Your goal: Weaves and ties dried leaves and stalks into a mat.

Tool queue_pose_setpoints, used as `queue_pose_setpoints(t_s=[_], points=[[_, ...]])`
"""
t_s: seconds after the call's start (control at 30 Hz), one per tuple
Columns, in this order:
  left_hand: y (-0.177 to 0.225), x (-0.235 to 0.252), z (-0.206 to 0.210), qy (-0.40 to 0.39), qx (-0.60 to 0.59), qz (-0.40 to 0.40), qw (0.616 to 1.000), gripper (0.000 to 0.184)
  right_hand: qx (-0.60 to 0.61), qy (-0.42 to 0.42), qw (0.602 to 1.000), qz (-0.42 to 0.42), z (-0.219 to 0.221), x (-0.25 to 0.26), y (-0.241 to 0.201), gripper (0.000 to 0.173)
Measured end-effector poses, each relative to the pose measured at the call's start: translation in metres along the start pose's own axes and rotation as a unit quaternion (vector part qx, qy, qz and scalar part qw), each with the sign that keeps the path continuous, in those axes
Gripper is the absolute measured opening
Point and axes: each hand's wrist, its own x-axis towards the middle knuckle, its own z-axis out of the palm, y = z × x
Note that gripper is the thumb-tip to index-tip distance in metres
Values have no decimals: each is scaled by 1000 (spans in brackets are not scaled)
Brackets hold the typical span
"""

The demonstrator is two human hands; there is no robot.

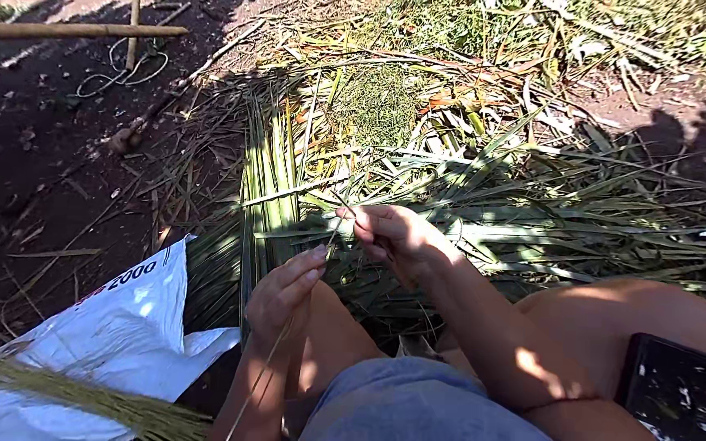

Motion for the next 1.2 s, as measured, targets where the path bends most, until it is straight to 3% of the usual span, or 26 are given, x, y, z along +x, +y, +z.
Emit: queue_pose_setpoints(t_s=[0.1,0.2,0.27,0.4,0.47,0.57,0.67,0.7,0.8,0.87,0.9,0.93,0.97,1.0,1.03,1.1,1.2], points=[[6,-4,-1,58,-40,-28,997,20,46,113,992,-39,-31,16,3,24],[7,-4,-6,109,-66,-81,988,21,108,256,957,-86,-64,27,10,26],[6,-2,-7,111,-102,-146,978,21,91,285,949,-94,-80,24,15,30],[0,-5,0,95,-142,-281,944,14,-62,186,980,-18,-62,24,35,38],[-3,-5,9,161,-155,-323,920,15,-88,156,984,9,-40,25,53,30],[-11,-4,19,253,-157,-381,875,21,-94,180,979,15,-4,29,67,26],[-6,-11,23,247,-186,-477,823,22,-161,118,980,-8,20,32,67,21],[-4,-14,21,265,-198,-489,807,21,-203,69,977,-20,19,34,64,20],[-10,-31,-16,312,-186,-507,782,23,-270,-64,960,-25,-30,54,50,55],[-22,-56,-58,327,-111,-531,774,28,-239,-60,969,30,-90,68,58,47],[-25,-69,-79,338,-69,-550,760,30,-316,-5,947,61,-122,68,68,37],[-31,-85,-99,357,-28,-569,740,32,-488,47,863,120,-152,64,78,35],[-36,-104,-117,372,11,-585,721,32,-624,80,745,222,-175,59,90,37],[-38,-123,-132,384,45,-599,701,32,-696,88,647,299,-200,51,107,42],[-39,-142,-147,381,74,-620,682,33,-715,89,595,356,-222,44,126,45],[-37,-179,-171,370,115,-666,637,36,-689,89,595,404,-249,32,153,41],[-29,-233,-201,357,204,-703,581,35,-632,112,635,430,-249,15,171,37]])
